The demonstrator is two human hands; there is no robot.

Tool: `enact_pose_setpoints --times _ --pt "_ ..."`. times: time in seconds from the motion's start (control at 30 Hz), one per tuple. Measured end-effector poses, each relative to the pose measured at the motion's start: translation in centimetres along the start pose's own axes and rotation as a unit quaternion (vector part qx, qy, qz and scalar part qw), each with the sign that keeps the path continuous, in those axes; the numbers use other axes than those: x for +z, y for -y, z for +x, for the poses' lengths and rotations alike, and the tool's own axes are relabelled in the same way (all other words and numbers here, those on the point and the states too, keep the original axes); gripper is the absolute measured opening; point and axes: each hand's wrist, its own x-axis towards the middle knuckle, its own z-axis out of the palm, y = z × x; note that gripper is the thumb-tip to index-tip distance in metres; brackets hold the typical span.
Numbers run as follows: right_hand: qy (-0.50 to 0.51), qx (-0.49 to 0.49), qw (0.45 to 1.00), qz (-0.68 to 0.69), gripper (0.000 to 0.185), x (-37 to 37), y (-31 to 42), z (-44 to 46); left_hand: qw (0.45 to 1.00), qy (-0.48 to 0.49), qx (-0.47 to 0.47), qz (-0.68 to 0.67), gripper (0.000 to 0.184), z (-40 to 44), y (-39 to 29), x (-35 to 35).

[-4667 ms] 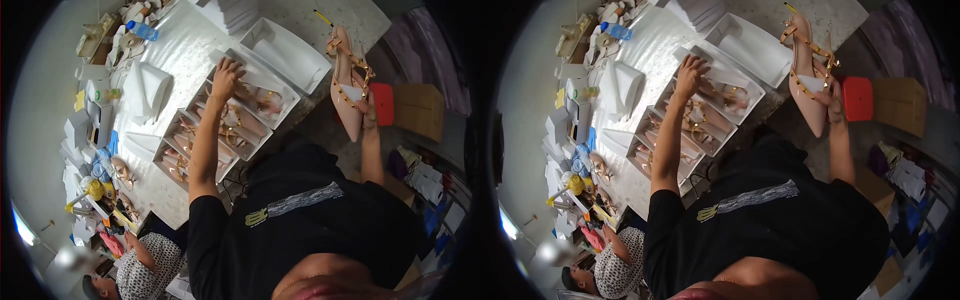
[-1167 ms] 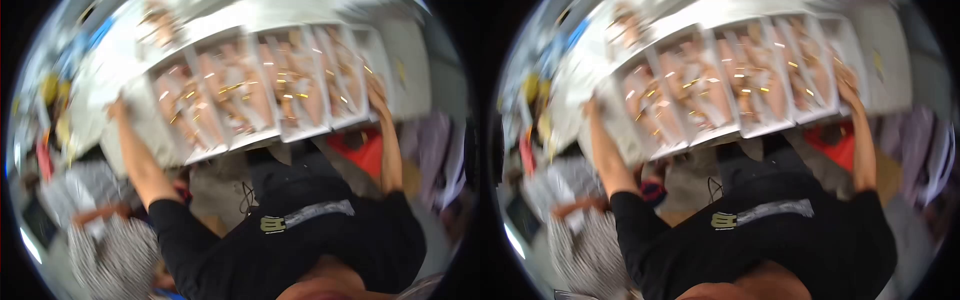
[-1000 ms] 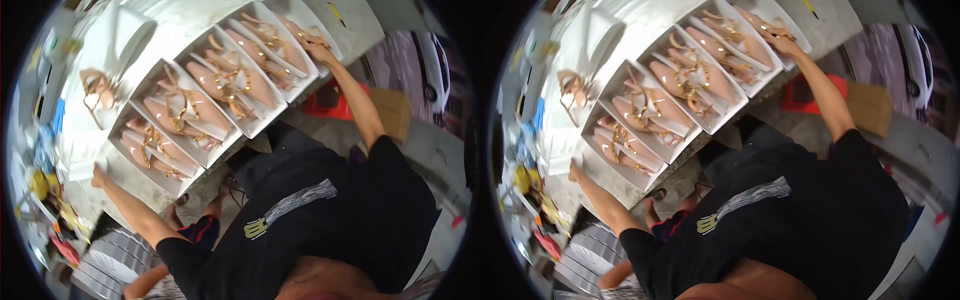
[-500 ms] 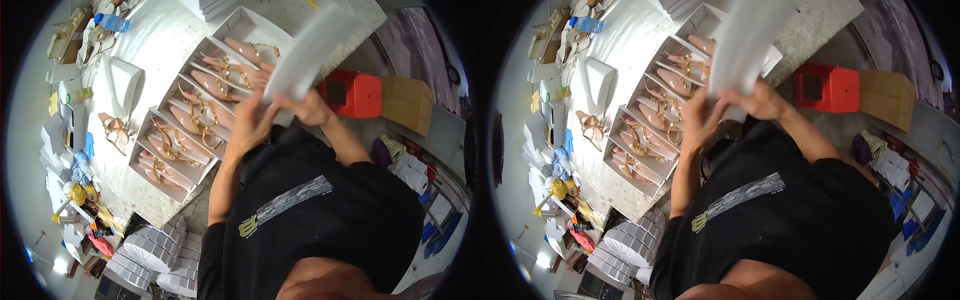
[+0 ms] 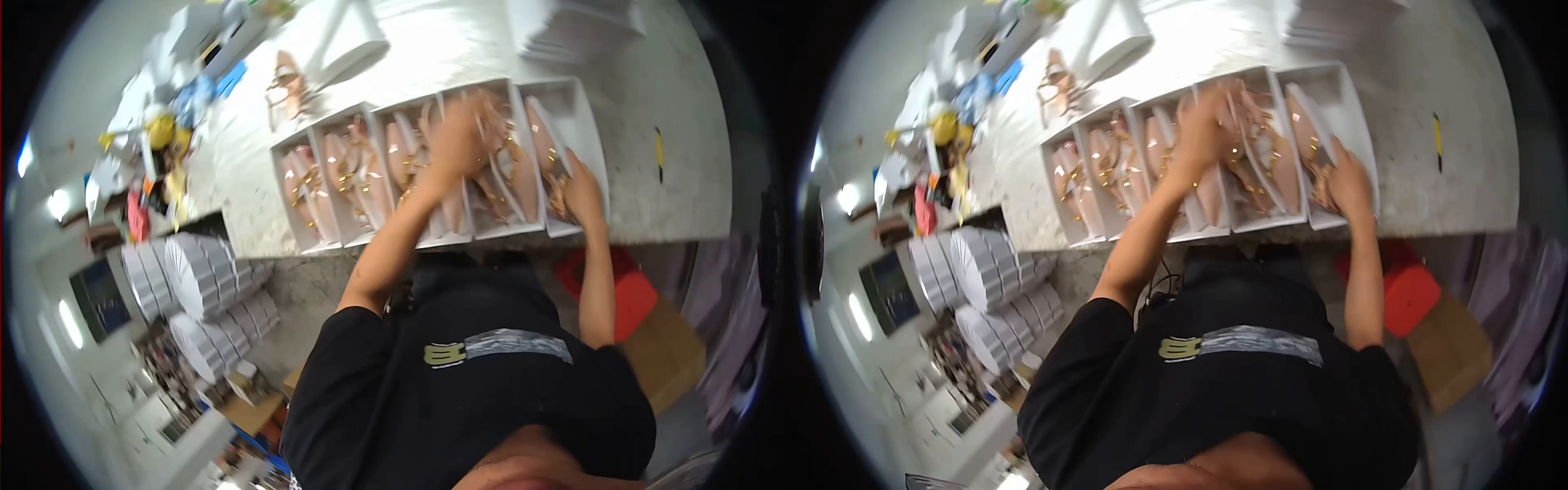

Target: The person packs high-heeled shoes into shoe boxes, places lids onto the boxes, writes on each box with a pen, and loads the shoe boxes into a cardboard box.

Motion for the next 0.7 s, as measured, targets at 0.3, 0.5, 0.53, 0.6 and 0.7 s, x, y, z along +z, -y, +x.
enact_pose_setpoints --times 0.3,0.5,0.53,0.6,0.7 --pt "-0.039 -0.07 0.997 -0.001 0.059 0.3 0.1 -0.6 0.958 -0.013 -0.281 0.051 0.063 -0.2 52.3 -14.5" --pt "-0.13 -0.082 0.985 0.072 0.052 -4.9 1.0 -4.2 0.91 -0.174 -0.302 -0.223 0.029 1.8 37.8 -21.6" --pt "-0.164 -0.061 0.98 0.095 0.051 -6.6 3.3 -5.0 0.939 -0.126 -0.198 -0.252 0.034 1.8 32.7 -23.7" --pt "-0.291 -0.143 0.944 0.062 0.056 -10.0 8.7 -6.6 0.959 -0.191 -0.118 -0.173 0.028 1.3 19.1 -24.6" --pt "-0.325 -0.307 0.894 0.01 0.065 -14.8 14.9 -6.8 0.97 0.088 0.019 -0.227 0.031 1.0 5.2 -22.4"
